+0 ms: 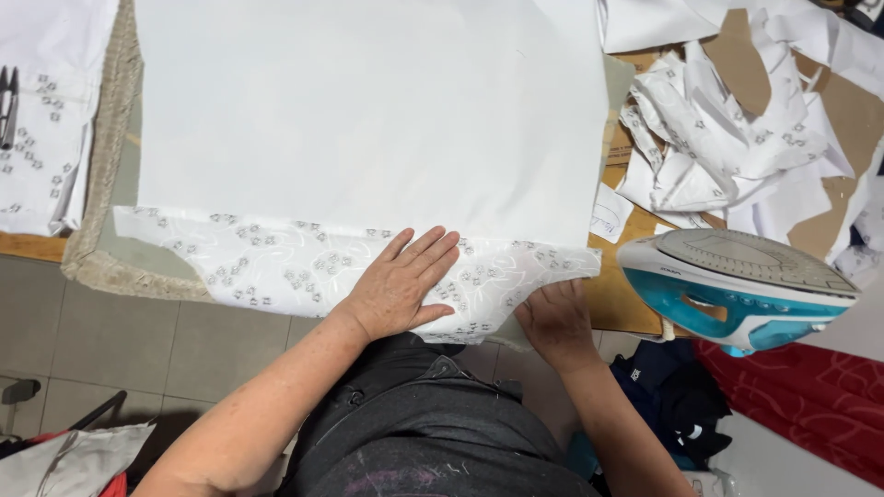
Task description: Ironing and pressing fabric pieces for garment assembly
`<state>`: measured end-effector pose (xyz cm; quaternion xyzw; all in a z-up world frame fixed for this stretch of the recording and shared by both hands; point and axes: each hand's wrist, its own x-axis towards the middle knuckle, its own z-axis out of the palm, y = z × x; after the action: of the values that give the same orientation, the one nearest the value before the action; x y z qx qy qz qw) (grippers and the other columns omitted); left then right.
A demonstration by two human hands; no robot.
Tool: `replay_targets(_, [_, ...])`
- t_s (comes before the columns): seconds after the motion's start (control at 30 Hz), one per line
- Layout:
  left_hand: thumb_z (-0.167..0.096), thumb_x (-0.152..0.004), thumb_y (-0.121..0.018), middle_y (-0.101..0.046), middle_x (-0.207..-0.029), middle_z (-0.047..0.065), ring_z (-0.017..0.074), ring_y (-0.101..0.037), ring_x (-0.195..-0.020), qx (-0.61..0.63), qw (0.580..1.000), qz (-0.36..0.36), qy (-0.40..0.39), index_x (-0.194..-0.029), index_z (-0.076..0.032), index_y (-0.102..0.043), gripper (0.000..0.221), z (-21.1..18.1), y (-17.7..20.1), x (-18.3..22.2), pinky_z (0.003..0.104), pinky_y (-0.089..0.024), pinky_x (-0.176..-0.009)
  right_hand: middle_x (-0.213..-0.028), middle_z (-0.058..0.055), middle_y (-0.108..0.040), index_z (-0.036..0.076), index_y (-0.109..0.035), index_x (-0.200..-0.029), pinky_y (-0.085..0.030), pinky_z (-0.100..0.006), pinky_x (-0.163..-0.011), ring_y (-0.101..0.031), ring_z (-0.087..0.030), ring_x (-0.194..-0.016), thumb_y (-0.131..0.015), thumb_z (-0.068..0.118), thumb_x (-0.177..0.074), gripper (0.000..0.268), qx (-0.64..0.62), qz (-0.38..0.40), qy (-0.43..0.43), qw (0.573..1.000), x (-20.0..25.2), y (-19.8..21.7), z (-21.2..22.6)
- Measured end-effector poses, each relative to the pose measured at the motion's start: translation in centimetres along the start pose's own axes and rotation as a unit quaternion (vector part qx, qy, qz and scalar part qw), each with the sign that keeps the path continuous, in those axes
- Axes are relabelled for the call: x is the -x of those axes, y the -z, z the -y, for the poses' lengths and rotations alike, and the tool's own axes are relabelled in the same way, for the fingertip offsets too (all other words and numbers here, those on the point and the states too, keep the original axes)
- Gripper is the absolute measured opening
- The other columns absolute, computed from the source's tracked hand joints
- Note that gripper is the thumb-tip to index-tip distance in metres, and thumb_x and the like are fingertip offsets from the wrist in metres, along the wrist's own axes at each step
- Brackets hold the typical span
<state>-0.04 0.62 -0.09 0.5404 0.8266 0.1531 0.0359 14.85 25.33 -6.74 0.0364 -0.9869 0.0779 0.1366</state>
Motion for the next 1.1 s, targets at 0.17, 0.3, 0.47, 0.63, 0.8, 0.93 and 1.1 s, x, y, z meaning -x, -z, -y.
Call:
replay_targets(0.17, [-0.072, -0.079, -0.032, -0.03, -0.144, 0.009, 0.0211, -0.023, -0.135, 0.012, 0.999, 0.027, -0.022, -0.129, -0.008, -0.039, 0.081, -1.0, 0.1, -2.8, 0.041, -0.017, -0.11, -0.061, -0.003, -0.043, 0.011, -0.051, -0.062, -0.037, -0.038, -0.074, -0.049, -0.023, -0.066, -0.062, 0.037, -0.075, 0.031, 0.013, -0.008, -0.009, 1.0, -1.3, 2.6, 1.2])
replay_targets(0.3, [-0.066, -0.082, -0.027, -0.022, -0.147, 0.009, 0.0218, -0.017, -0.136, 0.076, 0.99, 0.099, -0.073, -0.14, -0.01, -0.024, 0.08, -2.5, 0.1, -5.5, 0.041, -0.012, -0.111, -0.067, -0.005, -0.045, 0.01, -0.053, -0.067, -0.038, -0.038, -0.077, -0.05, -0.024, -0.073, -0.06, 0.036, -0.08, 0.029, 0.008, -0.017, -0.031, 0.999, -0.7, 2.4, 0.6])
replay_targets(0.47, [-0.072, -0.078, -0.023, -0.021, -0.149, 0.004, 0.016, -0.015, -0.138, 0.036, 0.99, 0.069, -0.114, -0.142, -0.015, -0.021, 0.086, -3.6, -1.8, -7.3, 0.038, -0.006, -0.112, -0.072, -0.006, -0.047, 0.009, -0.053, -0.074, -0.039, -0.038, -0.087, -0.052, -0.025, -0.081, -0.052, 0.047, -0.083, 0.039, 0.025, 0.014, -0.098, 0.995, 0.4, 1.8, -0.8])
replay_targets(0.63, [-0.076, -0.074, -0.026, -0.022, -0.148, 0.002, 0.0144, -0.016, -0.137, 0.044, 0.996, 0.011, -0.083, -0.142, -0.016, -0.022, 0.09, -4.1, -3.5, -8.0, 0.039, -0.005, -0.112, -0.122, -0.022, -0.048, -0.002, -0.043, -0.129, -0.039, -0.041, -0.09, -0.047, -0.036, -0.11, -0.041, 0.008, -0.091, 0.039, 0.013, -0.117, -0.17, 0.978, -0.6, 5.0, 0.1])
replay_targets(0.8, [-0.075, -0.075, -0.027, -0.02, -0.149, -0.001, 0.0132, -0.014, -0.137, 0.047, 0.997, 0.004, -0.057, -0.142, -0.018, -0.022, 0.088, -4.9, -4.3, -9.2, 0.039, -0.003, -0.113, -0.123, -0.02, -0.044, -0.003, -0.047, -0.121, -0.034, -0.042, -0.097, -0.043, -0.035, -0.117, -0.042, 0.01, -0.087, 0.036, -0.047, -0.134, -0.128, 0.982, -1.2, 5.6, 1.8])
replay_targets(0.93, [-0.068, -0.081, -0.03, -0.018, -0.15, -0.002, 0.0124, -0.014, -0.137, 0.04, 0.998, 0.015, -0.051, -0.143, -0.02, -0.02, 0.079, -5.0, -4.4, -9.9, 0.039, -0.004, -0.113, -0.127, -0.02, -0.044, -0.002, -0.049, -0.12, -0.035, -0.045, -0.095, -0.043, -0.037, -0.119, -0.043, 0.008, -0.086, 0.036, -0.044, -0.1, -0.103, 0.989, -3.1, 5.1, 2.5])
replay_targets(1.1, [-0.063, -0.083, -0.036, -0.019, -0.149, -0.002, 0.0127, -0.014, -0.137, 0.038, 0.998, 0.018, -0.045, -0.143, -0.019, -0.02, 0.076, -5.1, -4.1, -10.0, 0.04, -0.005, -0.113, -0.132, -0.015, -0.043, 0.002, -0.046, -0.126, -0.031, -0.044, -0.099, -0.04, -0.03, -0.124, -0.048, 0.008, -0.085, 0.042, 0.034, -0.064, -0.139, 0.988, -2.7, 3.9, 0.5])
